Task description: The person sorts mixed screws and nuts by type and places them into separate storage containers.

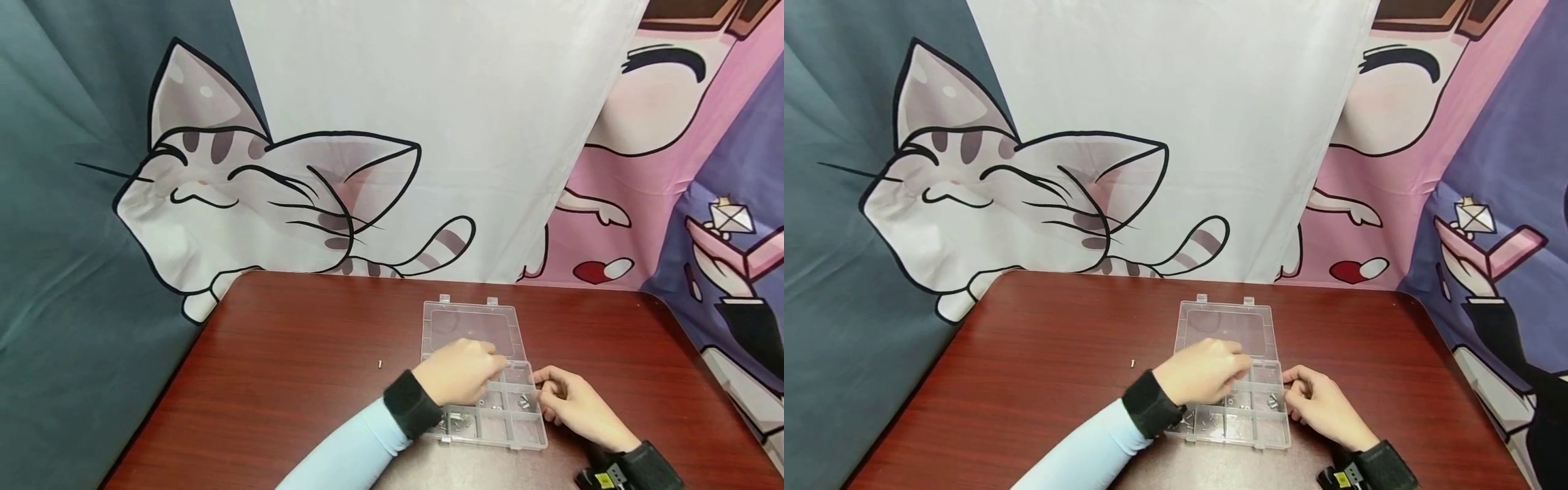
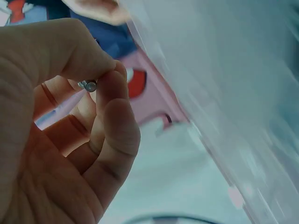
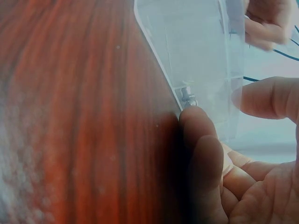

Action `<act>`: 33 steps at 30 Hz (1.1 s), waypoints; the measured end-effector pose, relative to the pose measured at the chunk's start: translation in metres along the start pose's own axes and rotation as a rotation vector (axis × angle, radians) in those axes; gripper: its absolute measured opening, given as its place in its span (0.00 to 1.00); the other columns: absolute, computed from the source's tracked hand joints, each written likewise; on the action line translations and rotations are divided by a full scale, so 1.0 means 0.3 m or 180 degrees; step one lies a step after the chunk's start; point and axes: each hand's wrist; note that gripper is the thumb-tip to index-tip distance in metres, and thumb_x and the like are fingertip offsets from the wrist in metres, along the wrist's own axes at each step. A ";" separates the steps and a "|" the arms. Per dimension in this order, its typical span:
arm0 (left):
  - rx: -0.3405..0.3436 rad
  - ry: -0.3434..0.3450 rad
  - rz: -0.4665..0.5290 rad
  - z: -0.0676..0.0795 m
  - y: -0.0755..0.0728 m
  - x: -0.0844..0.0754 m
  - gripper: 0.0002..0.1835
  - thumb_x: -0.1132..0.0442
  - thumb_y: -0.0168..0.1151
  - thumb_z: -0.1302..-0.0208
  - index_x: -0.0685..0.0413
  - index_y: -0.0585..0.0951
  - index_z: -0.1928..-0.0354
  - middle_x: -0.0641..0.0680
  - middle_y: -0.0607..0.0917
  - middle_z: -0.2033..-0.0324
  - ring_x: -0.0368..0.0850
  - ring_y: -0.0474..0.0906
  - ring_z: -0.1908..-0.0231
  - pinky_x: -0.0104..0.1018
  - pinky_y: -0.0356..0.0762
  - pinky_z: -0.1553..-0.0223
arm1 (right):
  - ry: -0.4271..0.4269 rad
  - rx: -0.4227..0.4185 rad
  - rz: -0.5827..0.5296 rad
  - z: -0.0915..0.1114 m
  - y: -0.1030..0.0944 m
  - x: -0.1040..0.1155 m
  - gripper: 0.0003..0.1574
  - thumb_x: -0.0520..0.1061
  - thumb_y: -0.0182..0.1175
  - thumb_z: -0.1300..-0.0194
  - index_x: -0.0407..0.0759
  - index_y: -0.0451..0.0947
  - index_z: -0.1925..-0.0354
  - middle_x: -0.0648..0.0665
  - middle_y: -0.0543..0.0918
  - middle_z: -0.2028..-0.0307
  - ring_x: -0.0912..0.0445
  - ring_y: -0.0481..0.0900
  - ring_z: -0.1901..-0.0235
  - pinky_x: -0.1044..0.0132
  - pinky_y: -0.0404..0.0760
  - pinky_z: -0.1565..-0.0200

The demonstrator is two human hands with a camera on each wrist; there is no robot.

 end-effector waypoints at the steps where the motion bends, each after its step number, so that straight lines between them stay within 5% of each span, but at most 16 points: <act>1: 0.0047 0.0056 -0.0046 -0.018 0.005 -0.019 0.09 0.63 0.64 0.47 0.42 0.81 0.63 0.40 0.74 0.72 0.32 0.71 0.72 0.25 0.70 0.68 | -0.0007 0.0001 0.0002 0.000 0.000 -0.002 0.23 0.47 0.58 0.31 0.30 0.73 0.49 0.47 0.76 0.78 0.57 0.77 0.79 0.61 0.77 0.76; 9: 0.0072 0.0379 -0.0307 -0.112 0.029 -0.118 0.08 0.58 0.62 0.42 0.39 0.81 0.60 0.40 0.76 0.71 0.31 0.74 0.71 0.24 0.72 0.65 | -0.0033 -0.0023 0.0119 0.006 -0.002 -0.007 0.13 0.42 0.56 0.32 0.36 0.74 0.52 0.48 0.77 0.80 0.57 0.77 0.80 0.61 0.78 0.76; 25: -0.0083 0.0437 -0.0178 -0.138 0.059 -0.114 0.07 0.56 0.64 0.46 0.39 0.78 0.65 0.40 0.72 0.72 0.30 0.69 0.73 0.24 0.69 0.68 | -0.0086 -0.0038 0.0155 0.010 0.001 -0.009 0.14 0.49 0.56 0.30 0.38 0.73 0.59 0.49 0.77 0.81 0.59 0.76 0.80 0.62 0.77 0.76; 29: 0.0119 0.0161 -0.0122 -0.109 0.046 -0.123 0.40 0.31 0.63 0.49 0.38 0.74 0.34 0.49 0.75 0.41 0.41 0.74 0.45 0.35 0.73 0.47 | 0.0037 -0.0083 0.0164 0.009 0.000 0.001 0.11 0.46 0.57 0.31 0.38 0.73 0.63 0.48 0.77 0.80 0.58 0.76 0.80 0.62 0.77 0.75; 31: 0.0255 -0.0029 -0.0090 -0.091 0.039 -0.129 0.60 0.17 0.55 0.57 0.35 0.58 0.22 0.54 0.59 0.25 0.52 0.61 0.29 0.48 0.65 0.36 | 0.0079 -0.0112 0.0151 0.008 0.000 0.003 0.09 0.43 0.57 0.33 0.37 0.73 0.64 0.47 0.77 0.80 0.57 0.76 0.80 0.62 0.77 0.75; 33: 0.0353 -0.0175 -0.0054 -0.075 0.034 -0.132 0.68 0.11 0.47 0.63 0.33 0.46 0.19 0.52 0.43 0.20 0.57 0.44 0.23 0.58 0.55 0.32 | 0.0066 -0.0115 0.0134 0.008 -0.002 0.003 0.09 0.42 0.57 0.33 0.35 0.73 0.62 0.47 0.76 0.79 0.57 0.76 0.80 0.62 0.77 0.75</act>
Point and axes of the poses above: each hand's wrist, its own z-axis away from the middle knuckle, its own y-axis out of the palm, x = y × z
